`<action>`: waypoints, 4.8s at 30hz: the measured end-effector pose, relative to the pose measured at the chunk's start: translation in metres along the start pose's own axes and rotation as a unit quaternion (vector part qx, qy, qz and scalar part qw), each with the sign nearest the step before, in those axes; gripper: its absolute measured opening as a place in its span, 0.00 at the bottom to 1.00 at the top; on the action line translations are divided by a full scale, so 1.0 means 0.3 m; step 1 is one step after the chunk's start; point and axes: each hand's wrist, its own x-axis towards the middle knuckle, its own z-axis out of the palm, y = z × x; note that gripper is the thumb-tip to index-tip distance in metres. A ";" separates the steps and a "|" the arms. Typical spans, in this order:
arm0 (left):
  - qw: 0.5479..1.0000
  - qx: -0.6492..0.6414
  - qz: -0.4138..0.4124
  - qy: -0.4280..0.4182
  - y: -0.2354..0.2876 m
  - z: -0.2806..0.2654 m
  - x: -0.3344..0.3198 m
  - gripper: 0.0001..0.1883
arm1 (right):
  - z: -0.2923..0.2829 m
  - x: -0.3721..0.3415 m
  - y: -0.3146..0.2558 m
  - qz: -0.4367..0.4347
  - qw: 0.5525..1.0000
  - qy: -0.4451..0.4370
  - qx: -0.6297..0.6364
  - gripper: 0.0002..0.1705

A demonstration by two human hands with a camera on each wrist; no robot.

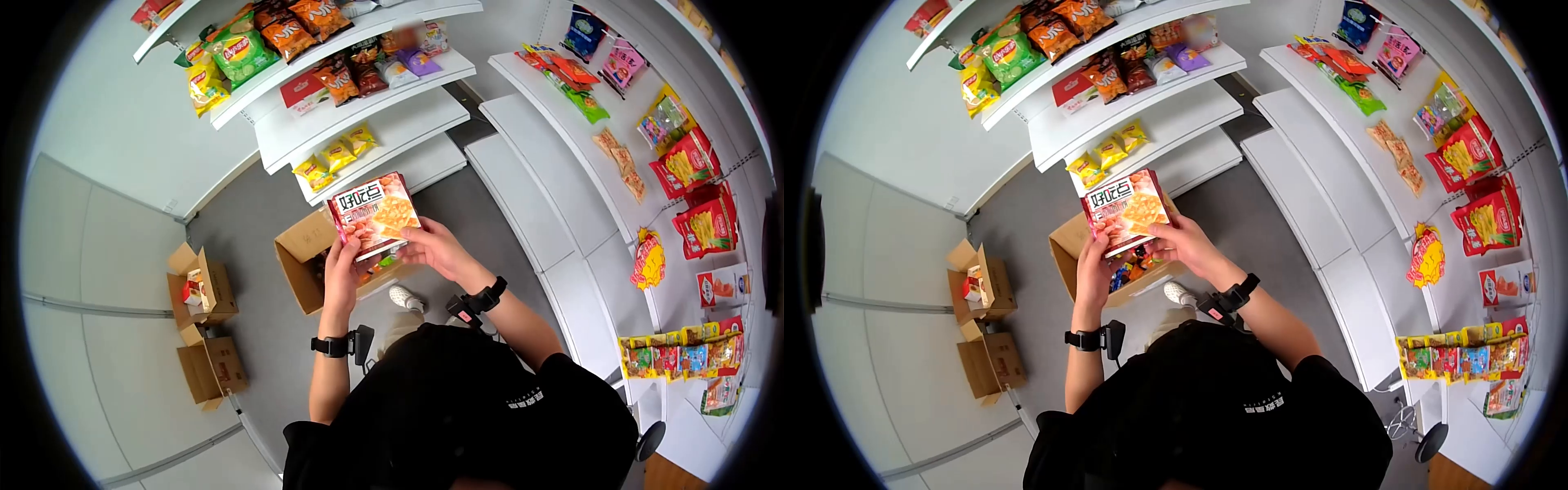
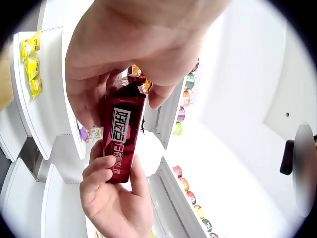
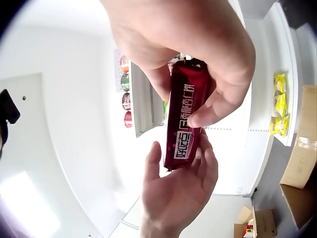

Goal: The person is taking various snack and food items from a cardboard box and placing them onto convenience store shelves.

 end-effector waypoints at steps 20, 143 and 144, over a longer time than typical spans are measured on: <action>0.985 -0.116 -0.084 0.093 -0.030 -0.197 0.552 0.17 | 0.063 0.599 -0.021 0.011 0.998 0.060 -0.019 0.23; 0.742 -0.316 -0.356 0.471 -1.094 -1.056 -0.107 0.20 | -1.119 1.608 1.611 0.466 0.733 0.432 0.244 0.24; 0.742 -0.319 -0.348 0.476 -1.088 -1.053 -0.101 0.20 | -1.145 1.614 1.614 0.462 0.724 0.440 0.263 0.23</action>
